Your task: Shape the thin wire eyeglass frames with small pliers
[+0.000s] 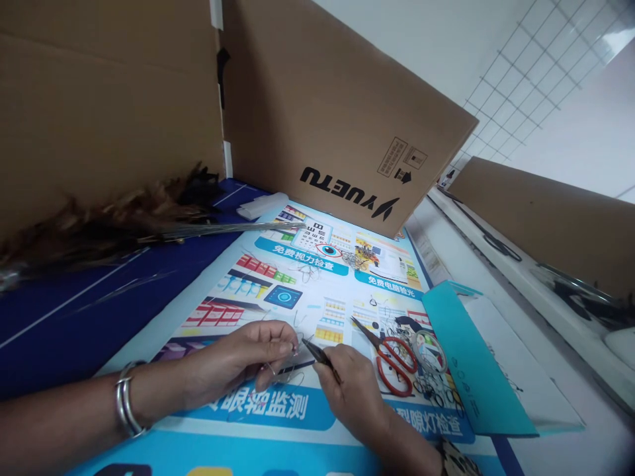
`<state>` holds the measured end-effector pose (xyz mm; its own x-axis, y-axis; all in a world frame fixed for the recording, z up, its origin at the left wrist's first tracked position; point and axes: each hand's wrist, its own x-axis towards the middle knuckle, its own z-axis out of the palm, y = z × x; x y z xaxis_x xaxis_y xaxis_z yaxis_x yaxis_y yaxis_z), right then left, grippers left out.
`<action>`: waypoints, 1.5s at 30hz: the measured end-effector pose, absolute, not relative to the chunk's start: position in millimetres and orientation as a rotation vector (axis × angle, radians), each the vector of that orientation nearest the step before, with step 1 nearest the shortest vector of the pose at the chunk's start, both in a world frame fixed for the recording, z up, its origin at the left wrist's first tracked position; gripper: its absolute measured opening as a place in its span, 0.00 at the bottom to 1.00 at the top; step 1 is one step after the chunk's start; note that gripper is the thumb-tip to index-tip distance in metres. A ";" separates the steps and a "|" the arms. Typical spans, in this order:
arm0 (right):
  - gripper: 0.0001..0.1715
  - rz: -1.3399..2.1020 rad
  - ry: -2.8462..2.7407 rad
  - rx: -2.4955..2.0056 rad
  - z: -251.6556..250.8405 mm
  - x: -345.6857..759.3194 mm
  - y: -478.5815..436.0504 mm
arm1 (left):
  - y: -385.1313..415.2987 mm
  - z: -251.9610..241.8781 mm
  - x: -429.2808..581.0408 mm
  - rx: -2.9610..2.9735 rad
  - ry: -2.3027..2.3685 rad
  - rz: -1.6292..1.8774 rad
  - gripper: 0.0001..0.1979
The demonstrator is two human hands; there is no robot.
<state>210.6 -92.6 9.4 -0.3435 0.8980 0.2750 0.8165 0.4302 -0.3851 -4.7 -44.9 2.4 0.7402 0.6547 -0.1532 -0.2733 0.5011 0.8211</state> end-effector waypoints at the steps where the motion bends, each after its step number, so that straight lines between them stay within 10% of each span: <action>1: 0.12 0.205 -2.245 -1.442 8.2 210.9 -92.3 | -45.3 3.1 -4.8 0.884 0.481 0.584 0.05; 45: 0.11 -0.102 -2.299 -1.355 -1.1 207.9 -91.8 | -50.5 8.2 1.1 1.021 0.756 0.720 0.10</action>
